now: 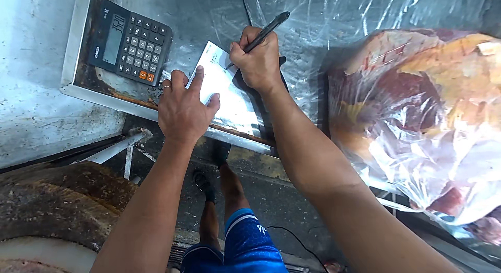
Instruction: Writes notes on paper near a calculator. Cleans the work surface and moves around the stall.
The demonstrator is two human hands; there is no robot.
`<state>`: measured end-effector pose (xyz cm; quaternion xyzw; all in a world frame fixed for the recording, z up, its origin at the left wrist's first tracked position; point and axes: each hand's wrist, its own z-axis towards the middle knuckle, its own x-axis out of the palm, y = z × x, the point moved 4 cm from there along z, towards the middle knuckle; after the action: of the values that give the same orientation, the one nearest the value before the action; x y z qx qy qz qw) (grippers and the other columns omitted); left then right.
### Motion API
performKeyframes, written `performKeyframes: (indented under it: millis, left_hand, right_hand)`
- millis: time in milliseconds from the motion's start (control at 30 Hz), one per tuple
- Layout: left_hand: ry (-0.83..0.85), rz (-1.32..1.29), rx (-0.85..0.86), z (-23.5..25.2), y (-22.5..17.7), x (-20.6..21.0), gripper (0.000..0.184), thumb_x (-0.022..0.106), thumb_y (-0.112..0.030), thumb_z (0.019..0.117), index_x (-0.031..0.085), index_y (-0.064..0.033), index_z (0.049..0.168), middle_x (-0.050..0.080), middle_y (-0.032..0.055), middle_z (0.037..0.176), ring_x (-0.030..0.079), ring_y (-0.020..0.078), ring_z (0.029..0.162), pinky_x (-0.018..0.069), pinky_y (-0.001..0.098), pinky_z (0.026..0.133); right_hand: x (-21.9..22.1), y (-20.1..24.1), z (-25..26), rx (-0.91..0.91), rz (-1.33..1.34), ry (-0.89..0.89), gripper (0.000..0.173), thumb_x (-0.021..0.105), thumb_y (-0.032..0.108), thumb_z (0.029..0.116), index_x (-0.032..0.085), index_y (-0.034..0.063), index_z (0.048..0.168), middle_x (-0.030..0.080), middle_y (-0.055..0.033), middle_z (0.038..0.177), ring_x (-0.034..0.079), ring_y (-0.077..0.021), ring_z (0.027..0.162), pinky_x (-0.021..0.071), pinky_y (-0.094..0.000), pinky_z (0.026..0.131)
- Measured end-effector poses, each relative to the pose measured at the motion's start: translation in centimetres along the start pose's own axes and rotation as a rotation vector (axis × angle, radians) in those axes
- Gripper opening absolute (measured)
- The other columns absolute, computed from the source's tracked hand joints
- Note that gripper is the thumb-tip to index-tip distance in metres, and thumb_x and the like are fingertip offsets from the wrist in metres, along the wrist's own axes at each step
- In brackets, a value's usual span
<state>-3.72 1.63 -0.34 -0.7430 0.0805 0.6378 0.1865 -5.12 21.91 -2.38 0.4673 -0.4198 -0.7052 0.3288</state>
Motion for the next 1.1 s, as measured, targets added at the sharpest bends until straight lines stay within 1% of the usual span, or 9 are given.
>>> performKeyframes:
  millis: [100, 233, 367, 433, 533, 733, 867, 967, 1100]
  left_hand:
    - [-0.017, -0.005, 0.004, 0.03, 0.08, 0.01, 0.07, 0.051, -0.073, 0.0875, 0.055, -0.0381, 0.148, 0.058, 0.0076, 0.123, 0.059, 0.0276, 0.108, 0.0508, 0.0416, 0.074]
    - [0.004, -0.008, 0.001, 0.07, 0.02, 0.04, 0.07, 0.051, -0.073, 0.088, 0.053, -0.0392, 0.15, 0.058, 0.0079, 0.124, 0.059, 0.0275, 0.108, 0.0515, 0.0425, 0.074]
    - [0.013, -0.007, -0.009, 0.0, 0.09, 0.03, 0.071, 0.051, -0.073, 0.0876, 0.053, -0.0392, 0.15, 0.058, 0.0079, 0.124, 0.059, 0.0275, 0.109, 0.051, 0.0424, 0.075]
    - [0.001, -0.009, -0.004, 0.0, 0.03, 0.09, 0.071, 0.052, -0.073, 0.0874, 0.053, -0.0389, 0.149, 0.058, 0.0076, 0.124, 0.059, 0.0276, 0.109, 0.0509, 0.0421, 0.075]
    - [-0.012, -0.009, 0.002, -0.01, 0.03, 0.11, 0.071, 0.051, -0.073, 0.0875, 0.054, -0.0381, 0.149, 0.058, 0.0075, 0.123, 0.059, 0.0271, 0.107, 0.0507, 0.0414, 0.074]
    - [0.003, -0.002, -0.004, 0.01, 0.03, 0.03, 0.071, 0.05, -0.074, 0.0874, 0.053, -0.0392, 0.15, 0.058, 0.0074, 0.124, 0.059, 0.027, 0.108, 0.0504, 0.0419, 0.075]
    - [0.008, -0.003, -0.004, 0.02, 0.0, 0.06, 0.071, 0.05, -0.074, 0.0874, 0.053, -0.0395, 0.149, 0.058, 0.0075, 0.125, 0.059, 0.0272, 0.11, 0.0508, 0.0426, 0.076]
    - [0.008, 0.0, -0.005, 0.03, 0.06, 0.08, 0.071, 0.05, -0.074, 0.0871, 0.053, -0.0398, 0.15, 0.058, 0.0075, 0.125, 0.058, 0.0271, 0.11, 0.0506, 0.0422, 0.076]
    - [0.008, -0.008, -0.003, -0.03, -0.01, 0.07, 0.071, 0.051, -0.073, 0.0875, 0.053, -0.039, 0.15, 0.057, 0.0077, 0.125, 0.058, 0.0272, 0.11, 0.0507, 0.0422, 0.076]
  right_hand:
    - [-0.02, 0.0, 0.03, -0.004, 0.024, -0.001, 0.029, 0.067, 0.007, 0.0892, 0.049, 0.0141, 0.068, 0.049, 0.0046, 0.057, 0.049, -0.0054, 0.048, 0.0414, -0.0243, 0.046]
    - [-0.23, 0.0, 0.05, 0.011, 0.068, -0.017, 0.029, 0.068, 0.009, 0.0903, 0.05, 0.0142, 0.069, 0.051, 0.0046, 0.057, 0.052, -0.0064, 0.049, 0.0456, -0.0249, 0.046]
    - [0.08, -0.14, 0.13, 0.019, 0.003, -0.031, 0.026, 0.068, 0.01, 0.0901, 0.052, 0.0134, 0.07, 0.053, 0.004, 0.059, 0.054, -0.0066, 0.05, 0.0467, -0.0259, 0.048]
    - [-0.3, -0.24, 0.19, 0.008, 0.044, -0.064, 0.027, 0.068, 0.008, 0.0898, 0.051, 0.0137, 0.07, 0.053, 0.0044, 0.059, 0.054, -0.0068, 0.05, 0.0488, -0.0259, 0.048]
    - [-0.5, -0.25, 0.25, 0.014, 0.08, -0.087, 0.028, 0.068, 0.007, 0.0899, 0.05, 0.014, 0.07, 0.053, 0.0047, 0.057, 0.054, -0.0066, 0.048, 0.049, -0.0253, 0.047]
    - [-0.04, -0.25, 0.15, 0.005, 0.009, -0.053, 0.028, 0.068, 0.009, 0.0904, 0.05, 0.0136, 0.069, 0.053, 0.0037, 0.058, 0.053, -0.0076, 0.05, 0.0465, -0.0267, 0.048]
    - [-0.07, -0.13, 0.09, 0.012, -0.007, -0.047, 0.029, 0.066, 0.007, 0.0894, 0.049, 0.0143, 0.068, 0.051, 0.0042, 0.057, 0.051, -0.0066, 0.049, 0.0443, -0.0255, 0.047]
    - [0.05, -0.16, 0.18, 0.009, -0.003, -0.064, 0.029, 0.067, 0.008, 0.0899, 0.049, 0.0138, 0.068, 0.051, 0.0039, 0.057, 0.052, -0.0066, 0.048, 0.045, -0.0255, 0.047]
    - [-0.19, 0.03, -0.04, 0.002, 0.02, -0.055, 0.031, 0.066, 0.006, 0.0885, 0.046, 0.015, 0.066, 0.047, 0.005, 0.055, 0.047, -0.0054, 0.047, 0.0398, -0.0243, 0.045]
